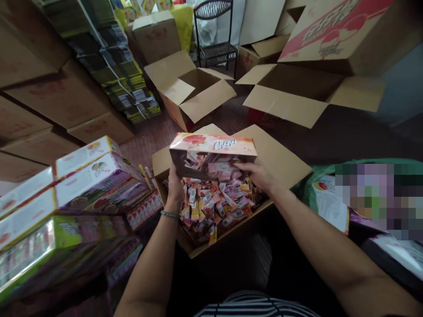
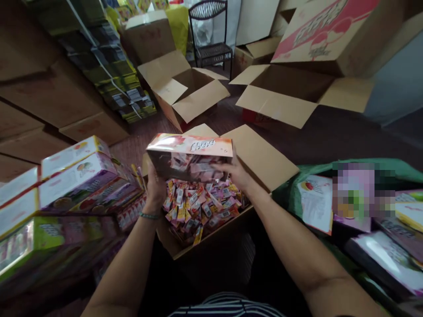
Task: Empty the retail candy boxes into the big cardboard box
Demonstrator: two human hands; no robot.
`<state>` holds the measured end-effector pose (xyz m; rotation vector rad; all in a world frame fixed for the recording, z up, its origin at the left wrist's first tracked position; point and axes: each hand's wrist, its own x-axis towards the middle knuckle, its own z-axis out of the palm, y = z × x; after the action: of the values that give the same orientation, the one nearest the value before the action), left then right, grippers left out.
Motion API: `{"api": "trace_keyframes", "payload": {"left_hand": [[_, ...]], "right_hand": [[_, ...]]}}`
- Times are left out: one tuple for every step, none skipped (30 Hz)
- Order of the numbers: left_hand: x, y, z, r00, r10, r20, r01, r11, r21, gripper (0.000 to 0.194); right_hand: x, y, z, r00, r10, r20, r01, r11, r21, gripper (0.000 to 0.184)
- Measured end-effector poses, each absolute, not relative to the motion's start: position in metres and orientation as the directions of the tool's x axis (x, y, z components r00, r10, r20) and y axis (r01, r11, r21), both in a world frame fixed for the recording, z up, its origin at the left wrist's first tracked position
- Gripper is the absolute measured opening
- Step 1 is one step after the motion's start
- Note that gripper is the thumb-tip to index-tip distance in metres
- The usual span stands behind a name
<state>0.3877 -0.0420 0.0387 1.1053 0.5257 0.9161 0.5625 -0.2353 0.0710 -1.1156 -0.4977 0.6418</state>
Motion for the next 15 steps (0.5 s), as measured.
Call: {"api": "trace_keyframes", "payload": {"left_hand": [[0.388,-0.042,0.037,0.533,0.845,0.053,-0.351,0.164,0.922,0.07],[0.388,-0.042,0.035,0.548,0.836,0.037,-0.337,0.18,0.924,0.067],[0.388,-0.043,0.034,0.582,0.813,0.023,-0.318,0.202,0.926,0.066],[0.388,-0.044,0.033,0.613,0.79,0.017,-0.303,0.216,0.928,0.065],[0.388,-0.045,0.033,0.629,0.777,0.02,-0.3,0.218,0.929,0.063],[0.387,-0.046,0.034,0.628,0.778,0.024,-0.304,0.216,0.928,0.061],[0.387,-0.047,0.035,0.614,0.789,0.022,-0.311,0.216,0.925,0.058],[0.387,-0.047,0.036,0.593,0.805,0.014,-0.319,0.218,0.922,0.056],[0.387,-0.047,0.037,0.573,0.819,0.0,-0.32,0.224,0.92,0.055],[0.388,-0.047,0.038,0.565,0.825,-0.02,-0.313,0.236,0.92,0.056],[0.388,-0.047,0.039,0.57,0.821,-0.038,-0.298,0.25,0.921,0.056],[0.389,-0.048,0.04,0.581,0.812,-0.05,-0.282,0.259,0.924,0.057],[0.39,-0.049,0.04,0.596,0.801,-0.053,-0.267,0.26,0.928,0.056],[0.391,-0.051,0.041,0.61,0.791,-0.052,-0.254,0.257,0.932,0.056],[0.391,-0.052,0.041,0.623,0.78,-0.049,-0.241,0.251,0.938,0.056]], "right_hand": [[0.559,-0.234,0.073,0.712,0.698,0.075,-0.199,0.303,-0.932,0.053],[0.556,-0.233,0.074,0.718,0.688,0.103,-0.172,0.318,-0.932,0.057],[0.556,-0.234,0.075,0.736,0.663,0.137,-0.136,0.343,-0.93,0.06],[0.556,-0.234,0.075,0.752,0.635,0.176,-0.095,0.369,-0.925,0.062],[0.557,-0.236,0.075,0.757,0.618,0.212,-0.059,0.387,-0.92,0.065],[0.559,-0.237,0.076,0.751,0.615,0.241,-0.031,0.396,-0.918,0.069],[0.56,-0.239,0.076,0.736,0.624,0.264,-0.009,0.398,-0.917,0.071],[0.56,-0.241,0.076,0.729,0.622,0.285,0.011,0.406,-0.914,0.073],[0.561,-0.242,0.076,0.733,0.607,0.306,0.033,0.418,-0.908,0.074],[0.56,-0.244,0.077,0.745,0.581,0.327,0.056,0.434,-0.899,0.074],[0.56,-0.246,0.077,0.76,0.553,0.341,0.075,0.447,-0.892,0.074],[0.559,-0.248,0.078,0.768,0.538,0.346,0.086,0.449,-0.889,0.074],[0.559,-0.251,0.078,0.765,0.545,0.343,0.09,0.437,-0.895,0.075],[0.558,-0.253,0.078,0.757,0.56,0.336,0.092,0.417,-0.904,0.077],[0.558,-0.256,0.078,0.751,0.571,0.331,0.099,0.399,-0.912,0.078]]}}
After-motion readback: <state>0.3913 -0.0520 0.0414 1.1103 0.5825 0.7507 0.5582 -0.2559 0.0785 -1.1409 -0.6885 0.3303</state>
